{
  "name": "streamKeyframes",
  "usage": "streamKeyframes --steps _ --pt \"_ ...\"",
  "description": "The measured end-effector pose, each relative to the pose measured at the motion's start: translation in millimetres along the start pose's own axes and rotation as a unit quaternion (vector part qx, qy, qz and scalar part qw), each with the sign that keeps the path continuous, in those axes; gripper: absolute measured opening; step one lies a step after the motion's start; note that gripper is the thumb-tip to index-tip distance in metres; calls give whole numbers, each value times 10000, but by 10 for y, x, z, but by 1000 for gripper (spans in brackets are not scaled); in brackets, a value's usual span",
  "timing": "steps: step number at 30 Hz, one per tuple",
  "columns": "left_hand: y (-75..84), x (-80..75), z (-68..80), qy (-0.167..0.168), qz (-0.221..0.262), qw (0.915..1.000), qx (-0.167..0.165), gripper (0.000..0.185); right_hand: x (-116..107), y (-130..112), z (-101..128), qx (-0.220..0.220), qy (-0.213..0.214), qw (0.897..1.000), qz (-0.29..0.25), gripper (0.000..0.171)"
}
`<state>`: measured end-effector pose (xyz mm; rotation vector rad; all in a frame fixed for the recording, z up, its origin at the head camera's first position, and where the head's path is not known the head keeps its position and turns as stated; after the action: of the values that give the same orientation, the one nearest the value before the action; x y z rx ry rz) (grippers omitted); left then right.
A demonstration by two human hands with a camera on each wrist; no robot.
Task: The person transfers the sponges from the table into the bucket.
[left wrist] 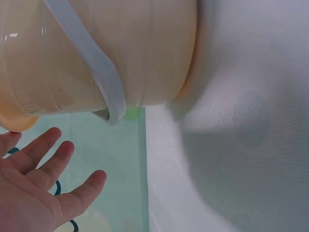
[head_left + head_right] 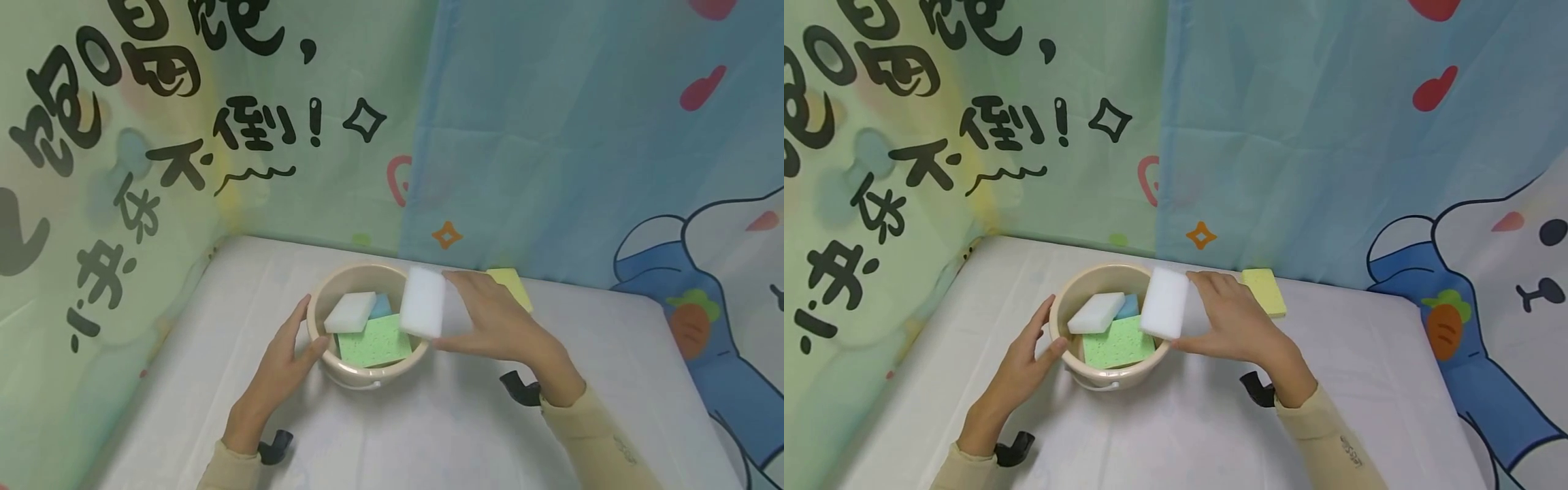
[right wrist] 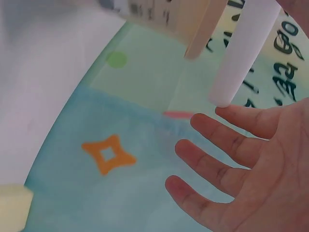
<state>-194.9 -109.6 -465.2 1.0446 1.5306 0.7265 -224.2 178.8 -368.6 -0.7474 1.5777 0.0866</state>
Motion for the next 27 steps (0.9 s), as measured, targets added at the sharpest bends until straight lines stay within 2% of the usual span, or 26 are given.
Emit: streamKeyframes --steps 5,12,20,27 --pt "0 -9 1 16 -12 10000 21 74 128 -184 -104 -143 -231 9996 55 106" --pt "4 -3 -6 -23 51 10000 28 74 229 -348 -230 -410 -315 9980 352 101" --pt "17 6 -13 -27 1 10000 64 74 322 -342 -264 -385 -396 9957 739 106" --pt "8 1 -15 -30 -47 10000 18 74 307 -349 -253 -387 -303 9964 697 103"
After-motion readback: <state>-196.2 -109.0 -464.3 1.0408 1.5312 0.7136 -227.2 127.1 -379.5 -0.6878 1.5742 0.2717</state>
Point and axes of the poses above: each hand's wrist, its own z-axis away from the middle knuckle, its own x-axis out of the palm, y = z × x, the point moved 9 cm from there along -z, towards the middle knuckle, and after that the axes turned 5 degrees about y, right-handed, at the moved point
